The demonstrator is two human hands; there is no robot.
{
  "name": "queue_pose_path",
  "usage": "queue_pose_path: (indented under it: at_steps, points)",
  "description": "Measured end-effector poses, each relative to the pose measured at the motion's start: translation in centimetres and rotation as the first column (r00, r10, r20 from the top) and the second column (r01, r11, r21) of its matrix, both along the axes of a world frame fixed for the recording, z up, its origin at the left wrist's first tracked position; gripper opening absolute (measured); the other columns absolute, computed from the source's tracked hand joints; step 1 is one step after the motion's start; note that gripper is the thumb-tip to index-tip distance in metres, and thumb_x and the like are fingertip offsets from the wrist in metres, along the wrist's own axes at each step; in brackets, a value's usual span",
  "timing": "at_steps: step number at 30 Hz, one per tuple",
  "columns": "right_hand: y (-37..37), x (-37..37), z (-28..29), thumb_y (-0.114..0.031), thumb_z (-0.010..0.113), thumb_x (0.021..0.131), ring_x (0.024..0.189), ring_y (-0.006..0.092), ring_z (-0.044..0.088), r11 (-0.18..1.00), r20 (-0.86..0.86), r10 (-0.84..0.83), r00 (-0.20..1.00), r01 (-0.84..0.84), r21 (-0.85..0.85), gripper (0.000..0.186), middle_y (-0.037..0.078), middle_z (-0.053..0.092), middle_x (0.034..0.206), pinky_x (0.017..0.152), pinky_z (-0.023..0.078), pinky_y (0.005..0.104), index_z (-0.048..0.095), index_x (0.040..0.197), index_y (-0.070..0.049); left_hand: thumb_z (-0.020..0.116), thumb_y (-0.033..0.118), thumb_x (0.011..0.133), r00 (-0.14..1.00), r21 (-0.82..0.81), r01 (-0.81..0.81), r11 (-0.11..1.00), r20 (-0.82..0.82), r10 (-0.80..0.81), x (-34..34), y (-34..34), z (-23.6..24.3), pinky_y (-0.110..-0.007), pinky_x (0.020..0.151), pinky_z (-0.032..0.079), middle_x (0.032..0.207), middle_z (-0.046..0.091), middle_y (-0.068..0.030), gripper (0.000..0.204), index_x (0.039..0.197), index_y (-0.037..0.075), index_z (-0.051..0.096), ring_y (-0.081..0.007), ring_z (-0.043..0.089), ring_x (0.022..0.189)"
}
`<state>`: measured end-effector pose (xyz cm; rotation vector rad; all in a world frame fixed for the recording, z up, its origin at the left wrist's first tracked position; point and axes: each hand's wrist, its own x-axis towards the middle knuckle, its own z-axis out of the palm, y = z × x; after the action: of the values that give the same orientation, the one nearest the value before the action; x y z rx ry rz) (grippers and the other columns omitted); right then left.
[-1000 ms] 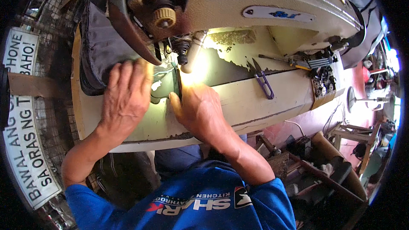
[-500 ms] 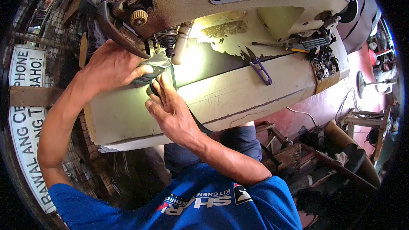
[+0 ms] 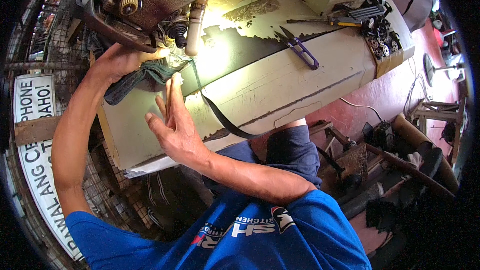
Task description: Sewing a black leather bag or pouch using an industrial sewing machine.
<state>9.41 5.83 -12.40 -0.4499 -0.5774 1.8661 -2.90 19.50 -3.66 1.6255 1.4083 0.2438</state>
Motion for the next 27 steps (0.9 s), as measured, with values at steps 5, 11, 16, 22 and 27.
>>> queue_pose_path:
  at_steps: [5, 11, 16, 22, 27]
  points:
    - [0.2, -1.0, -0.4, 0.005, 0.051, 0.092, 0.149, 0.0379, 0.003, 0.999, -0.057, -0.04, 0.998, 0.039, -0.013, 0.094, 0.026, -0.013, 0.16, 0.121, 0.014, 0.0411, -0.022, 0.151, -0.002, 0.065, 0.017, 0.085, 0.953, 0.253, 0.161, 0.954, -0.29, -0.084, 1.6, -1.3, -0.2, -0.038, 0.086, 0.05, 0.104, 0.069, -0.0172, 0.03, 0.11, 0.001, 0.065, -0.0281, 0.065, 0.097]
    - [0.4, 1.3, -2.1, 0.002, 0.054, 0.093, 0.149, 0.0318, 0.015, 0.995, 0.071, 0.084, 0.994, -0.088, 0.054, 0.093, 0.027, 0.004, 0.161, 0.117, 0.025, 0.0391, -0.016, 0.153, -0.004, 0.07, 0.032, 0.081, 0.787, 0.473, 0.462, 0.75, -0.609, -0.1, 1.9, -2.8, -0.4, -0.046, 0.073, 0.054, 0.08, 0.069, -0.0186, 0.03, 0.093, 0.004, 0.071, -0.0363, 0.068, 0.076]
    - [1.1, 9.0, 2.7, -0.009, 0.066, 0.088, 0.109, 0.0353, 0.062, 0.951, 0.825, -0.039, 0.564, -0.234, 0.204, 0.037, 0.021, 0.065, 0.105, 0.09, 0.051, 0.0419, 0.059, 0.123, 0.0, 0.079, 0.029, 0.075, 0.778, 0.451, 0.424, 0.785, -0.626, -0.061, 0.9, -5.0, -1.1, -0.042, 0.077, 0.054, 0.088, 0.071, -0.016, 0.034, 0.098, 0.004, 0.071, -0.0327, 0.069, 0.082]
    - [8.9, 8.1, -0.1, -0.022, 0.079, 0.078, 0.083, 0.0343, 0.062, 0.597, 0.671, -0.739, 0.068, -0.398, 0.697, 0.033, 0.016, 0.063, 0.092, 0.071, 0.051, 0.0412, 0.068, 0.103, -0.004, 0.072, 0.019, 0.081, 0.931, 0.398, 0.258, 0.88, -0.345, -0.117, -1.1, -1.6, -2.0, -0.04, 0.071, 0.052, 0.077, 0.069, -0.0204, 0.024, 0.093, -0.001, 0.072, -0.0295, 0.068, 0.07]
    - [11.8, 8.0, -3.0, -0.02, 0.077, 0.081, 0.082, 0.0334, 0.066, 0.641, 0.738, -0.637, 0.223, -0.379, 0.667, 0.031, 0.014, 0.065, 0.093, 0.069, 0.054, 0.0413, 0.064, 0.103, -0.004, 0.073, 0.011, 0.082, 0.99, 0.224, 0.117, 0.968, 0.046, -0.13, -3.0, 0.7, -4.0, -0.03, 0.065, 0.048, 0.072, 0.069, -0.0116, 0.023, 0.095, -0.009, 0.07, -0.0075, 0.054, 0.066]
